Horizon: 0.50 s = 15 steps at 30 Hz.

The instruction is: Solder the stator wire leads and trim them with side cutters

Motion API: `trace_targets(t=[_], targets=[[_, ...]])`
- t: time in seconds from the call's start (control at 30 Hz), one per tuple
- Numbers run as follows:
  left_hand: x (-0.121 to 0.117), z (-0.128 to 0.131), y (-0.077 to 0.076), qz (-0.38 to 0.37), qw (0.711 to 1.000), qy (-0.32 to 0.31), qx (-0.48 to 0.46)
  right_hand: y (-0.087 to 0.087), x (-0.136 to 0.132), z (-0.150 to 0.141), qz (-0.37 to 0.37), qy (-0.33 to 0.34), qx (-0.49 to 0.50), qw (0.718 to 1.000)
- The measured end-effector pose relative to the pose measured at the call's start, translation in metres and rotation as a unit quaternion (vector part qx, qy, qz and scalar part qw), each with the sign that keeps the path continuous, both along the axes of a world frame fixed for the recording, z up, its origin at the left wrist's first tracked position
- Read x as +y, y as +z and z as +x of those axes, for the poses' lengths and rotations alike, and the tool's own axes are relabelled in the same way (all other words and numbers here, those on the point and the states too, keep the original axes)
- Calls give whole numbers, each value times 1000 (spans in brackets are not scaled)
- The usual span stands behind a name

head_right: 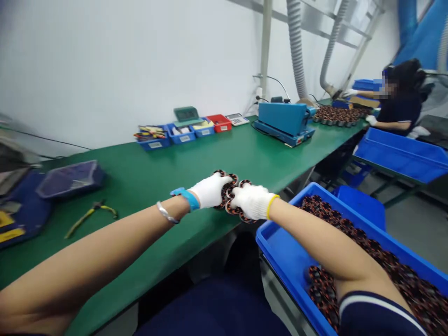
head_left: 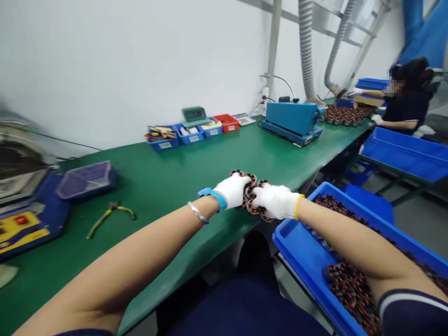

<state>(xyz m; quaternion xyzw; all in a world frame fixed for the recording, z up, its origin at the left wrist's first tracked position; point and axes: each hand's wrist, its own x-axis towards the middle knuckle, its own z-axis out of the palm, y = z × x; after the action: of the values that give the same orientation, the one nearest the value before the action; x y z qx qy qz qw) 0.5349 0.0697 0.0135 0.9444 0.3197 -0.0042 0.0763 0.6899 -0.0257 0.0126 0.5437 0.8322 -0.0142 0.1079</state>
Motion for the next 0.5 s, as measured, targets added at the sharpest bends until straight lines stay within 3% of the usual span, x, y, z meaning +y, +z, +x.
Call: trace_targets(t=[0.13,0.3,0.4,0.5], targets=[[41,-91,-14,-13,992,109,63,-8,74,-93,-28,88,4,996],[82,-167,-25,-29,969,219,112,-14,138,-190,-54,151,31,987],[103,-202,-12,-9,955,273,116,-9,157,-210,-25,158,95,982],[116,-224,11,53,940,321,104,-1,153,-182,31,143,194,970]])
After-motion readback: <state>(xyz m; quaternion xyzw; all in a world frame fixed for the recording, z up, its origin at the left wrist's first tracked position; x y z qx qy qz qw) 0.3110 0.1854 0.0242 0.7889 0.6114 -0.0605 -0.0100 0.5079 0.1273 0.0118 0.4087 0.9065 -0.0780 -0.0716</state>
